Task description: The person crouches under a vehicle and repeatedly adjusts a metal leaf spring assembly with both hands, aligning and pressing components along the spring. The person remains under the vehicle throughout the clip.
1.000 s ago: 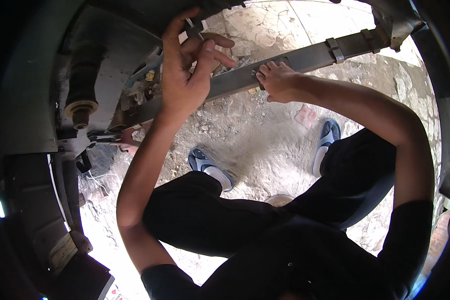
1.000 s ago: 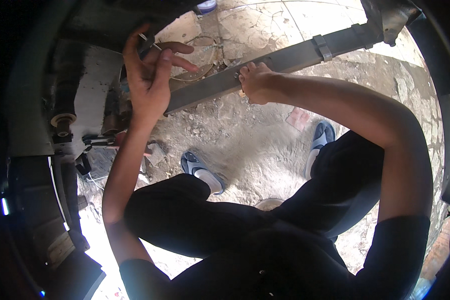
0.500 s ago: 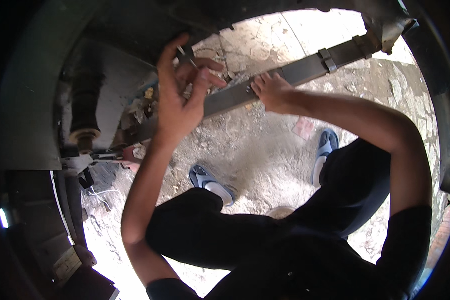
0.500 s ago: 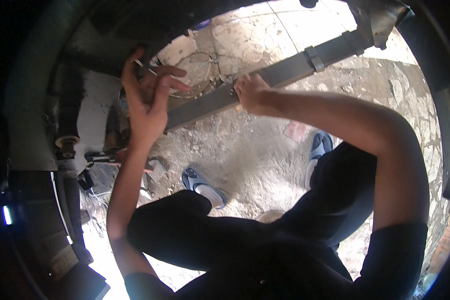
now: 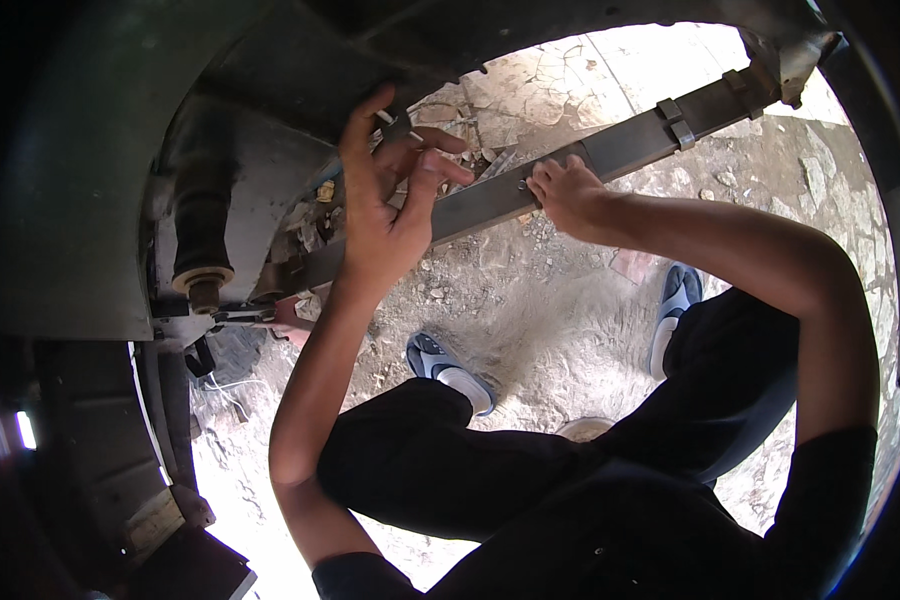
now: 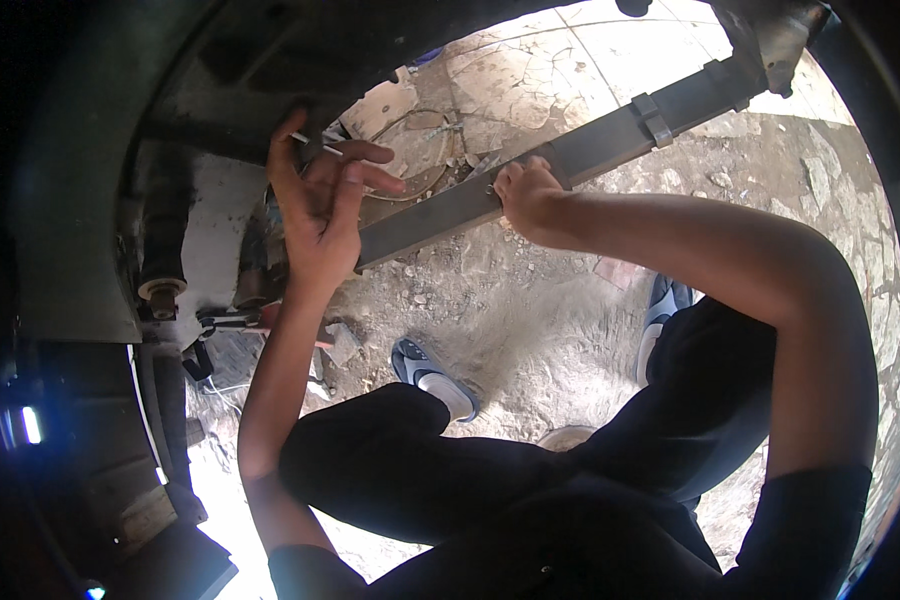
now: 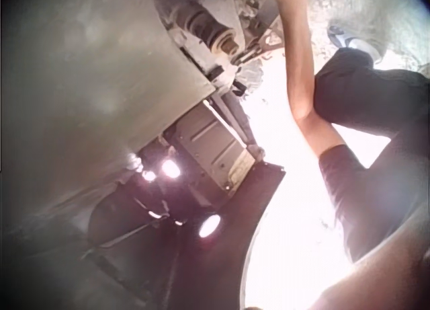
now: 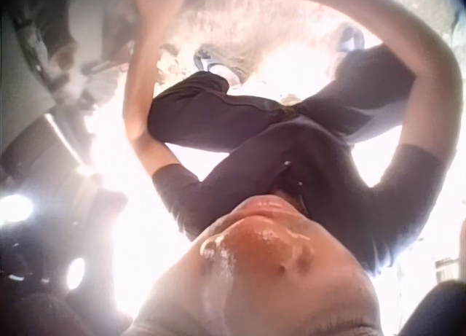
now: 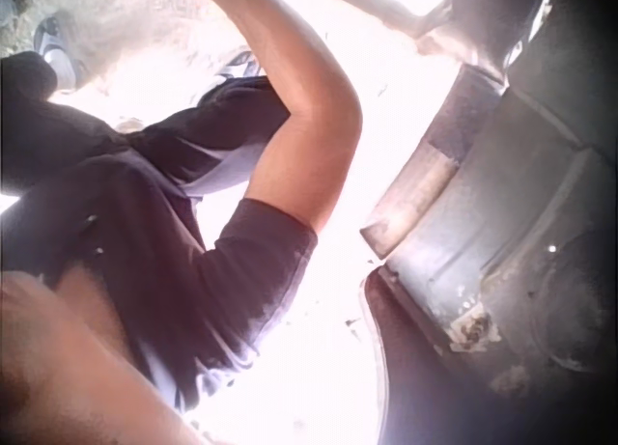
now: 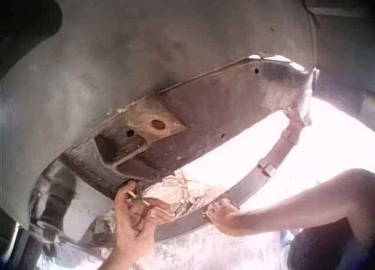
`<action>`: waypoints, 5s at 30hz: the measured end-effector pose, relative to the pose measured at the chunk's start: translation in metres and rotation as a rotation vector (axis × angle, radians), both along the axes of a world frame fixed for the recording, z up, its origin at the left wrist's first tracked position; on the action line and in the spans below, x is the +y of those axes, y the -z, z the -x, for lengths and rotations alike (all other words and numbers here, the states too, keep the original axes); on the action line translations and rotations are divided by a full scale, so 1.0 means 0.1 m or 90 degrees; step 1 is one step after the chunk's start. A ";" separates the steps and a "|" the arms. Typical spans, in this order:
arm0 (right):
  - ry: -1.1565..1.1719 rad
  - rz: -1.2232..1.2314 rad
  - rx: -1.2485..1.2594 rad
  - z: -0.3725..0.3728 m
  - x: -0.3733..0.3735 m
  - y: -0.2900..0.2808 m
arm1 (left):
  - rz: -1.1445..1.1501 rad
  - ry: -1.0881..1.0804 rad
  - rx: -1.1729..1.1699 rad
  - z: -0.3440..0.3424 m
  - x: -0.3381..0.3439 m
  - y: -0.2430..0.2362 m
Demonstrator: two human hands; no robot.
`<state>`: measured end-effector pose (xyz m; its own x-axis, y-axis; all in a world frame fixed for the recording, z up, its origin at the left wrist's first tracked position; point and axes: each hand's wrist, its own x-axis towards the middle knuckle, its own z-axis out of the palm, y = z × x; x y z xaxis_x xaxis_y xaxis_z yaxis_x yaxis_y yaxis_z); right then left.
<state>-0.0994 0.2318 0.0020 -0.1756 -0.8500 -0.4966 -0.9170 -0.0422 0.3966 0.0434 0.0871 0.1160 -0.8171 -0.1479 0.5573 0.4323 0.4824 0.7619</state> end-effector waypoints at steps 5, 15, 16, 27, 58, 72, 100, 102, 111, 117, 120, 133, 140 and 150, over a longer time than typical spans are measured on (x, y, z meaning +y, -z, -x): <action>0.059 0.032 -0.072 -0.03 0.00 0.17 | 0.071 -0.008 0.003 0.05 -0.02 0.04; 0.036 0.029 -0.062 -0.21 -0.03 0.02 | 0.025 -0.045 -0.005 -0.03 0.03 0.03; 0.035 0.028 -0.071 -0.19 -0.03 0.04 | 0.030 -0.033 -0.011 -0.02 0.02 0.04; 0.086 0.110 -0.174 -0.15 -0.06 0.12 | -0.047 -0.028 -0.045 -0.08 0.10 -0.06; 0.052 0.164 -0.142 0.13 0.11 -0.05 | -0.037 -0.005 0.006 -0.08 0.12 0.05; 0.030 0.117 -0.109 0.11 0.04 -0.02 | -0.045 0.002 -0.061 -0.13 0.15 -0.08; 0.055 0.046 -0.155 0.06 0.04 -0.12 | -0.009 -0.021 0.025 -0.09 0.12 -0.06; 0.058 0.057 -0.158 0.12 0.05 -0.13 | -0.017 -0.022 0.019 -0.09 0.12 -0.06; 0.051 0.093 -0.124 0.12 0.10 -0.04 | -0.070 -0.014 0.015 -0.07 0.13 -0.05; 0.061 0.084 -0.193 0.02 0.12 -0.13 | -0.096 -0.019 0.021 -0.10 0.15 -0.07; 0.066 0.086 -0.181 0.05 0.12 -0.12 | -0.110 -0.006 0.026 -0.08 0.15 -0.05; 0.044 0.124 -0.183 0.08 0.09 -0.02 | -0.083 -0.013 0.023 -0.08 0.14 -0.04; 0.035 0.072 -0.118 0.06 0.04 0.10 | -0.074 0.012 0.030 -0.05 0.15 -0.02; 0.040 0.075 -0.118 -0.02 0.03 0.01 | -0.086 -0.003 -0.005 -0.08 0.17 -0.06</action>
<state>-0.0978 0.2352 0.0010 -0.1448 -0.8941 -0.4239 -0.9740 0.0534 0.2201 0.0518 0.1036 0.1224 -0.8207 -0.2252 0.5252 0.4238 0.3766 0.8238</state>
